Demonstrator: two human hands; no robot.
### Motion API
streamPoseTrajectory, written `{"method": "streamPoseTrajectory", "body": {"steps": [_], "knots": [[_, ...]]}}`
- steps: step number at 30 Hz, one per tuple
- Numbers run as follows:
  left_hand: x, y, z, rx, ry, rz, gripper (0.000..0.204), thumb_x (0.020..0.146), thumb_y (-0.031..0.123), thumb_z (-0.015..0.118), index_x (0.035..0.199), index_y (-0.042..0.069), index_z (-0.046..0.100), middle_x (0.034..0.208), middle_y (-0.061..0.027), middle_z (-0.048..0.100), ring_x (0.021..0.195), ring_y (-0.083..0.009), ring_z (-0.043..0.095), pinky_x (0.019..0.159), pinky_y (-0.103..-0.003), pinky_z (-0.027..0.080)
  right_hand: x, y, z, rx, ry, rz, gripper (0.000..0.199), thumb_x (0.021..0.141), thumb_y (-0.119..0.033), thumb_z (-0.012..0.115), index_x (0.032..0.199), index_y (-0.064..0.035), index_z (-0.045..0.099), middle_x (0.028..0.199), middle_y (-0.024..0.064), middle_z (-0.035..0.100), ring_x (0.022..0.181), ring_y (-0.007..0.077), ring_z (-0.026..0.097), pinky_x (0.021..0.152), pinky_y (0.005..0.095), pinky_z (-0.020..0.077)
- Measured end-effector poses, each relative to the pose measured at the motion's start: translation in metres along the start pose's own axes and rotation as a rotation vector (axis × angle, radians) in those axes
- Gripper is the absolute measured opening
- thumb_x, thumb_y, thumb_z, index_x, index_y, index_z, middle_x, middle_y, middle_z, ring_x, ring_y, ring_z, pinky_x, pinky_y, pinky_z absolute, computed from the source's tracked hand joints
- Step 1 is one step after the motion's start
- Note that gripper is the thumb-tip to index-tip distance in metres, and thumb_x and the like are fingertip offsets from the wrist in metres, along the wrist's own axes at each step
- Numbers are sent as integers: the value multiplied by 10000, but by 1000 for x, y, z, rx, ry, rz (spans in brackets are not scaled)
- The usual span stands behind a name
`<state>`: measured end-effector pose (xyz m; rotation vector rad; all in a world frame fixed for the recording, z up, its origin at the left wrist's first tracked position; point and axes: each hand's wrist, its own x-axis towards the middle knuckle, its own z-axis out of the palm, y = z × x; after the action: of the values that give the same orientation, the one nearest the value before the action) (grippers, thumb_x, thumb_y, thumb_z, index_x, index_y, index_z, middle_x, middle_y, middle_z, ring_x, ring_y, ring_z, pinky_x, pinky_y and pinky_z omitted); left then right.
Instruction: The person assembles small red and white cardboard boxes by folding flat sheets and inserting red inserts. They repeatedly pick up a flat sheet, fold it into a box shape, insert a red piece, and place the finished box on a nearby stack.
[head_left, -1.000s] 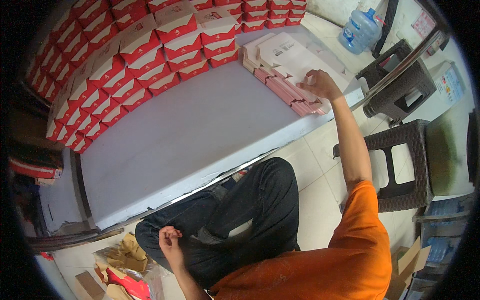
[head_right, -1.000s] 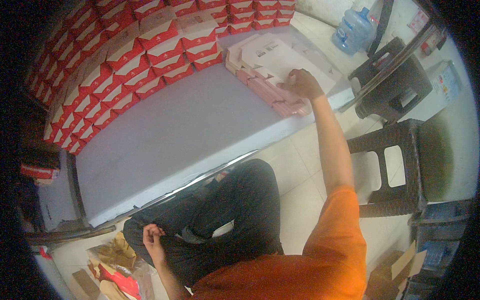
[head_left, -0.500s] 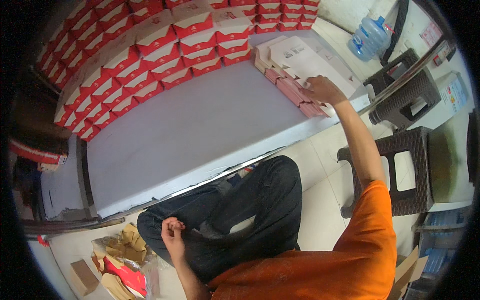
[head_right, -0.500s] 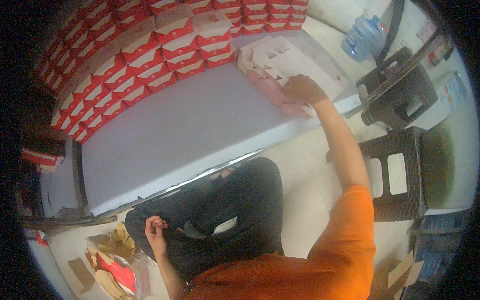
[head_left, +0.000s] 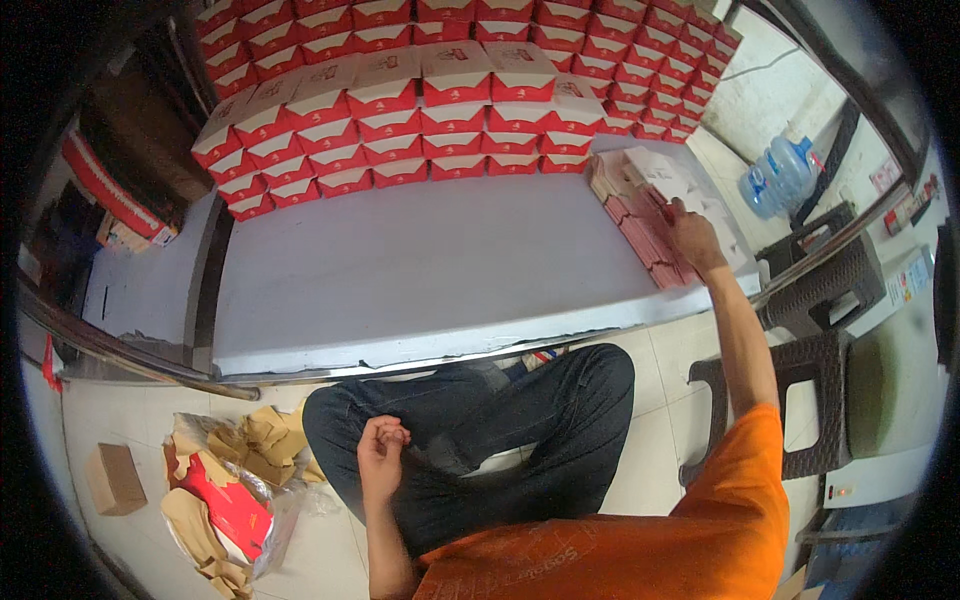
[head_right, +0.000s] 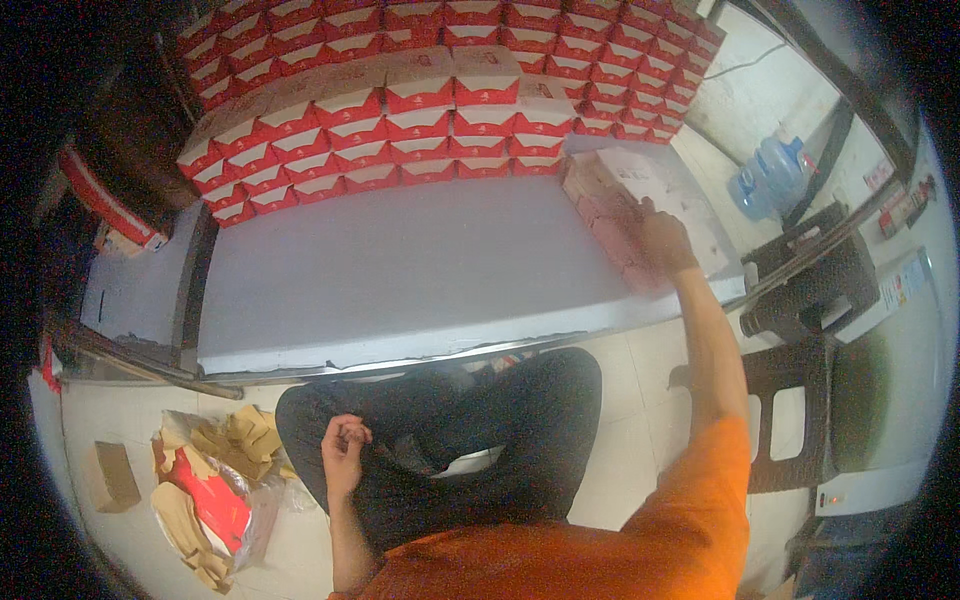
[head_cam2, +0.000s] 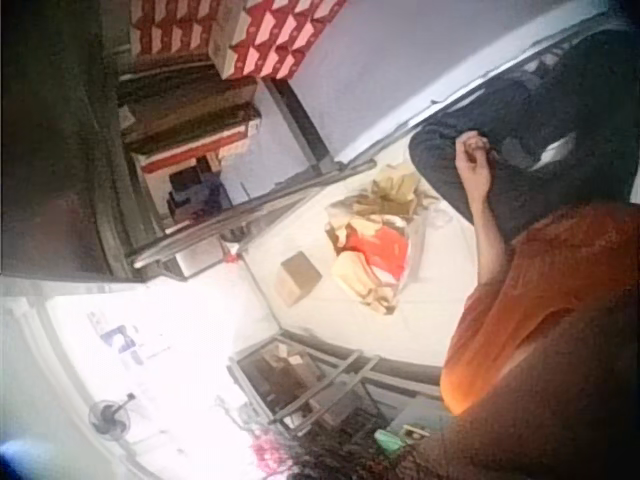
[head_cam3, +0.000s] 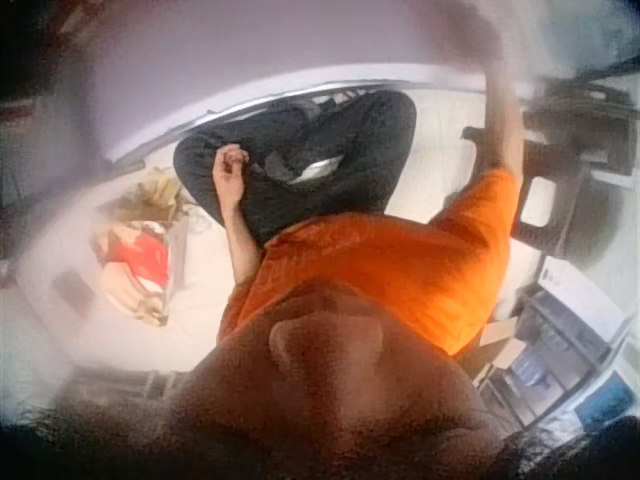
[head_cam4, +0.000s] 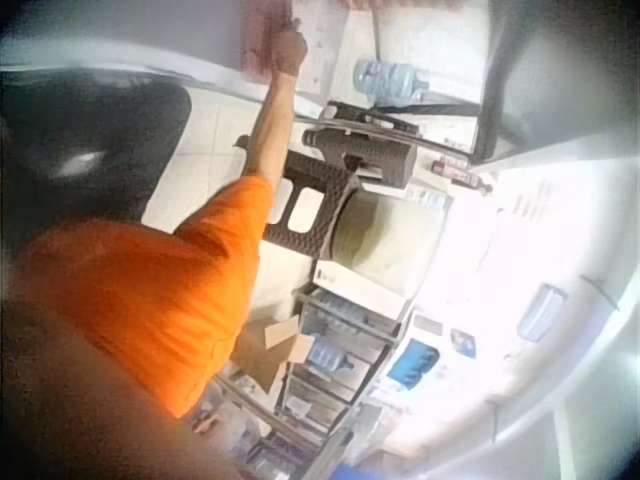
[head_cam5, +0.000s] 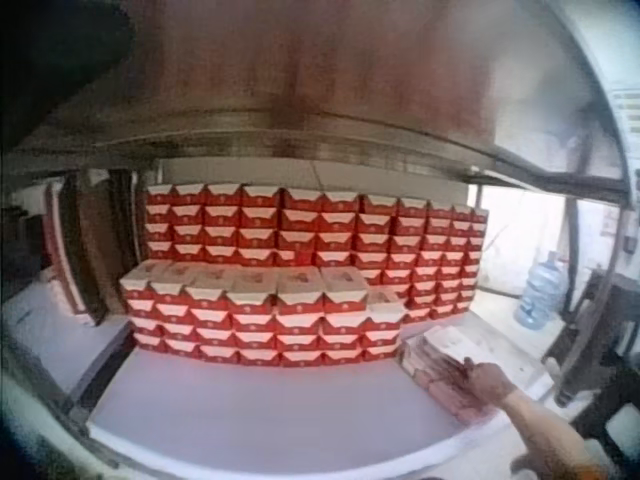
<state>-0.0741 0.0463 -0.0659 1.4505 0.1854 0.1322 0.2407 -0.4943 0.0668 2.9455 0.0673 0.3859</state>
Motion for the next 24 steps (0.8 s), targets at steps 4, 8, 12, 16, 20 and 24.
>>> {"method": "streamPoseTrajectory", "body": {"steps": [4, 8, 12, 16, 20, 24], "knots": [[2, 4, 7, -8, -3, -61, 168, 959, 95, 579, 1102, 10, 557, 908, -65, 651, 853, -132, 620, 783, -263, 499, -41, -86, -101, 187, -18, -107, 393, 858, -133, 511, 1247, -90, 482, 749, 261, 645, 730, 447, 649, 662, 528, 514], [17, 30, 74, -193, -378, -143, 416, 982, 222, 545, 1339, 27, 458, 1178, -176, 625, 1059, -253, 618, 886, -391, 532, -119, -191, -71, 234, -99, -273, 369, 933, -268, 518, 1227, -45, 511, 753, 231, 653, 697, 409, 664, 642, 498, 527], [59, 43, 110, -342, -366, -281, 574, 1018, 291, 478, 1468, 6, 264, 1396, -208, 443, 1228, -268, 497, 976, -400, 473, -147, -326, -37, 349, -223, -356, 489, 869, -181, 551, 1293, 36, 444, 787, 215, 668, 654, 384, 678, 571, 467, 549], [79, 49, 91, -136, -106, -280, 648, 981, 313, 550, 1457, -26, 270, 1318, -217, 515, 1140, -264, 560, 948, -384, 481, -134, -358, -39, 704, -211, -287, 538, 861, -226, 584, 1291, 63, 440, 862, 226, 668, 791, 417, 671, 697, 502, 532], [83, 50, 95, 347, -108, -231, 762, 883, 270, 661, 1442, -60, 262, 1211, -267, 578, 971, -333, 644, 873, -385, 500, -112, -259, 7, 373, 271, -5, 692, 846, -402, 644, 1314, 68, 448, 1185, 271, 569, 1109, 415, 540, 931, 509, 427], [94, 13, 120, 614, 31, 223, 628, 865, 114, 618, 1397, -63, 335, 1070, -347, 600, 961, -482, 612, 857, -448, 487, -127, -209, 36, 369, -82, 300, 739, 816, -372, 699, 1345, 69, 430, 1283, 281, 494, 1176, 427, 471, 975, 491, 391]]}}
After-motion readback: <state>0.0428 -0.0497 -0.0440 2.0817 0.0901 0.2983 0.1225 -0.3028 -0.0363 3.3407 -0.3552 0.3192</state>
